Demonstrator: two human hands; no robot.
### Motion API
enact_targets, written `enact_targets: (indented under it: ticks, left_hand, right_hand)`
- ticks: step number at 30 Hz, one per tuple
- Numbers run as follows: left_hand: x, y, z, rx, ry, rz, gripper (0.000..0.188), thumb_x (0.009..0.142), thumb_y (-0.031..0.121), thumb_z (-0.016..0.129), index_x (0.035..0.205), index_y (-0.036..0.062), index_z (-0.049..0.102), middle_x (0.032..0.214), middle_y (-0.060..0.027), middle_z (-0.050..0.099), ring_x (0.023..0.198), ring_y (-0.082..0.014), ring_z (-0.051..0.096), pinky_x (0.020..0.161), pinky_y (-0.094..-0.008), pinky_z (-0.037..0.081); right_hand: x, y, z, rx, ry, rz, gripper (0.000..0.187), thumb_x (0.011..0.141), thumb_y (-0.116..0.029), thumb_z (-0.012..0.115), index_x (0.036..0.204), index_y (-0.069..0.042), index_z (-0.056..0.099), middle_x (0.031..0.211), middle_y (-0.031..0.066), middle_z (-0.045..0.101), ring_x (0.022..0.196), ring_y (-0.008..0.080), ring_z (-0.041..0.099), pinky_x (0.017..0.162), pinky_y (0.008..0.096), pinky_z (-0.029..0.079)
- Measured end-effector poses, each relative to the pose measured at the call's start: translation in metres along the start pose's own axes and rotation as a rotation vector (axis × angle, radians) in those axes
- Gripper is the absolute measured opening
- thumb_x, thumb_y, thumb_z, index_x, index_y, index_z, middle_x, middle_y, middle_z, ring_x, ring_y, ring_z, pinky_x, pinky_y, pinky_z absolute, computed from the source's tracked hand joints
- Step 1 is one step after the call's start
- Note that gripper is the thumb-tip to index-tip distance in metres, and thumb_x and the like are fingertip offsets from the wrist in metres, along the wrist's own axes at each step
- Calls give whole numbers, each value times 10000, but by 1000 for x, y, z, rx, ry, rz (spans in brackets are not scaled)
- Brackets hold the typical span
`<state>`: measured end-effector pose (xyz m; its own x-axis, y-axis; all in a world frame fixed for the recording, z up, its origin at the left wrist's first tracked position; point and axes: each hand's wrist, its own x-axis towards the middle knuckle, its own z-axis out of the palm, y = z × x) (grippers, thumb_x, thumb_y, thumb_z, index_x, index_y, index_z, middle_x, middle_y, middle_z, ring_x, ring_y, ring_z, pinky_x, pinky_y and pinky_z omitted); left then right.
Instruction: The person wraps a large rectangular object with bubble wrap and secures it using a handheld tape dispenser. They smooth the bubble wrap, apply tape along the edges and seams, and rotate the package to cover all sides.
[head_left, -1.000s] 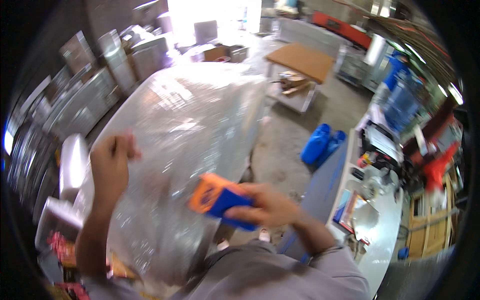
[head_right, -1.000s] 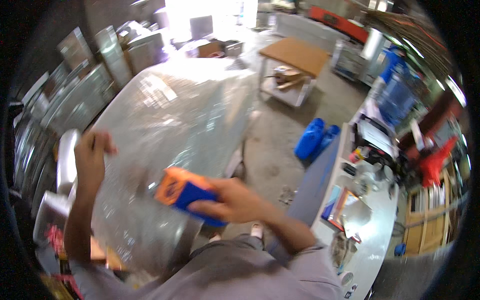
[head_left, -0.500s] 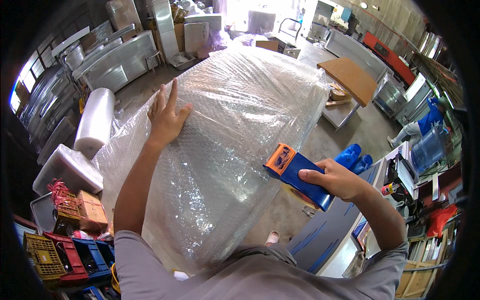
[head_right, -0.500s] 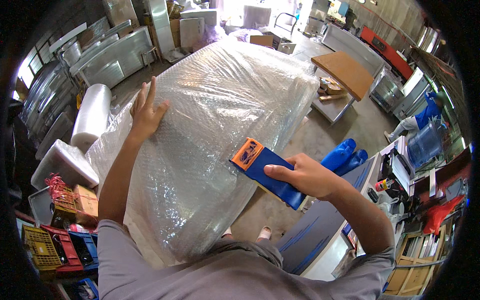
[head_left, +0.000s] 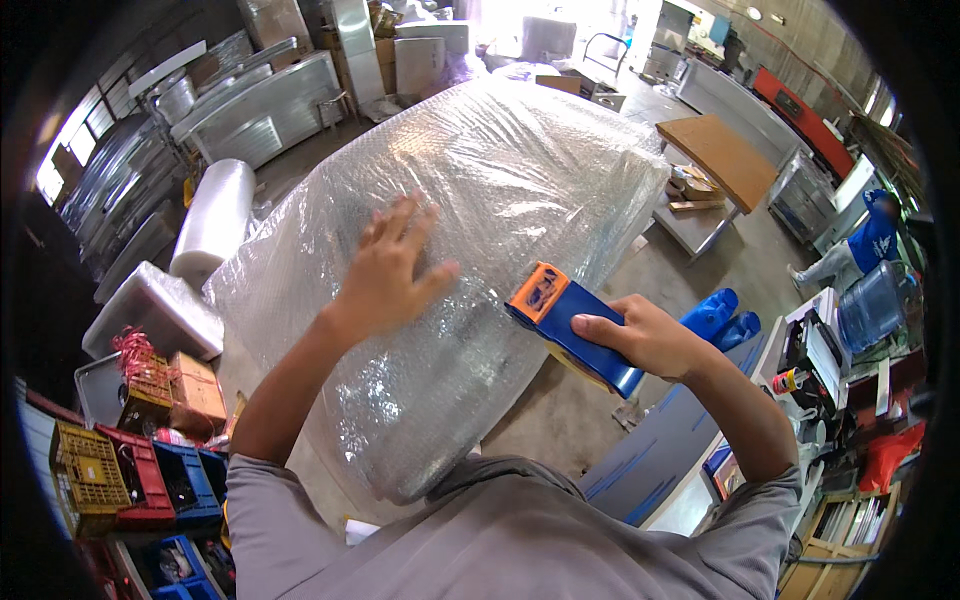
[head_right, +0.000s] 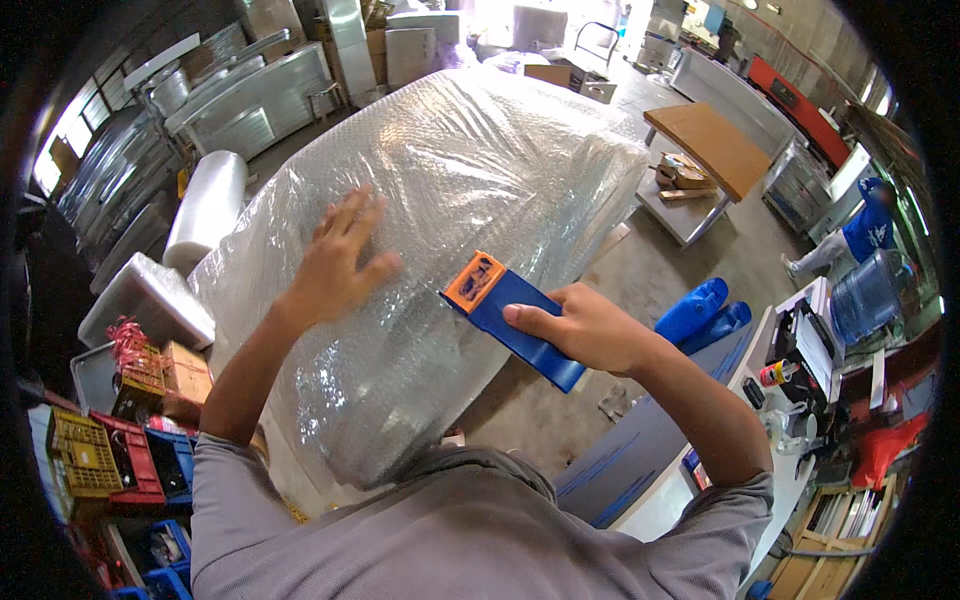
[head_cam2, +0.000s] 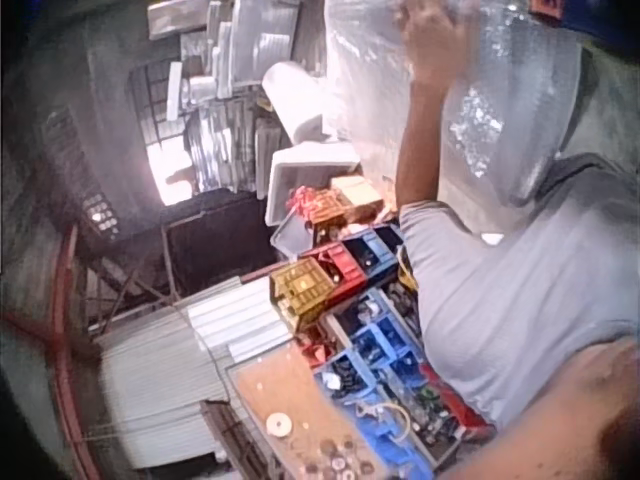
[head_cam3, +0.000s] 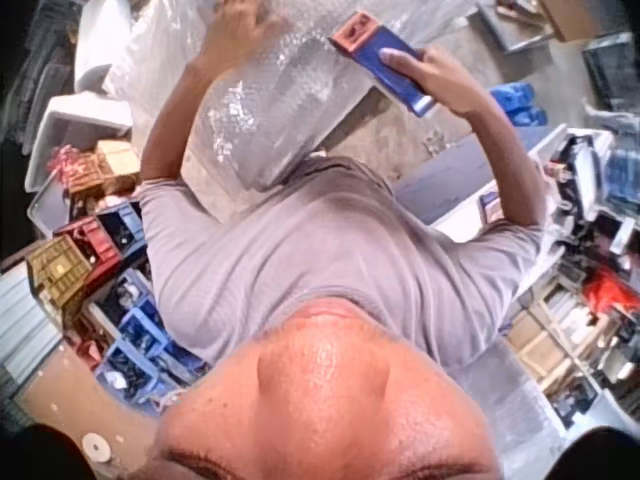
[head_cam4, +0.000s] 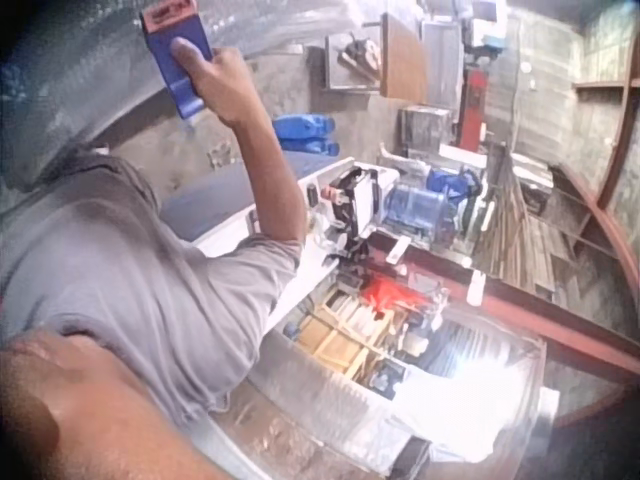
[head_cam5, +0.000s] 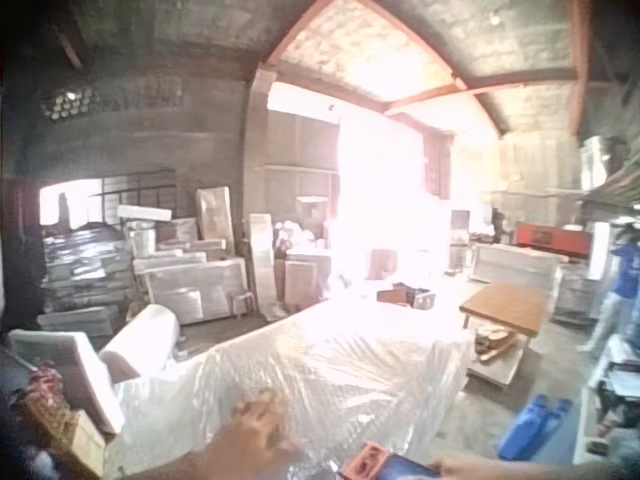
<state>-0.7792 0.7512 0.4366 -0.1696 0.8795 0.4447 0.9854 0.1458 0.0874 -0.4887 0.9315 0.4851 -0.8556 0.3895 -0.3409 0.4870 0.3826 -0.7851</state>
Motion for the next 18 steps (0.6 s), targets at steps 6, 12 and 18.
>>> enact_targets:
  ticks: [6,12,18]
  left_hand:
    - [-34,75,-12,52,59,-95,606,820,134,722,1386,17,542,1318,-191,516,1229,-371,525,1049,-436,456]
    - [-37,81,-11,238,152,-61,323,845,27,657,1167,8,672,983,-97,644,939,-279,658,750,-381,591]
    - [-47,94,-13,94,159,-132,209,842,-53,638,1033,26,670,1038,-159,663,945,-353,671,802,-426,566]
  right_hand:
    - [8,4,2,45,-49,-68,682,942,-606,628,856,63,731,700,57,654,662,129,606,626,317,491]
    - [9,16,-1,105,-66,-103,648,953,-566,643,884,70,739,714,67,677,647,132,623,618,308,509]
    - [1,16,-5,83,-78,-113,657,971,-571,611,899,71,734,717,79,677,691,136,630,654,339,516]
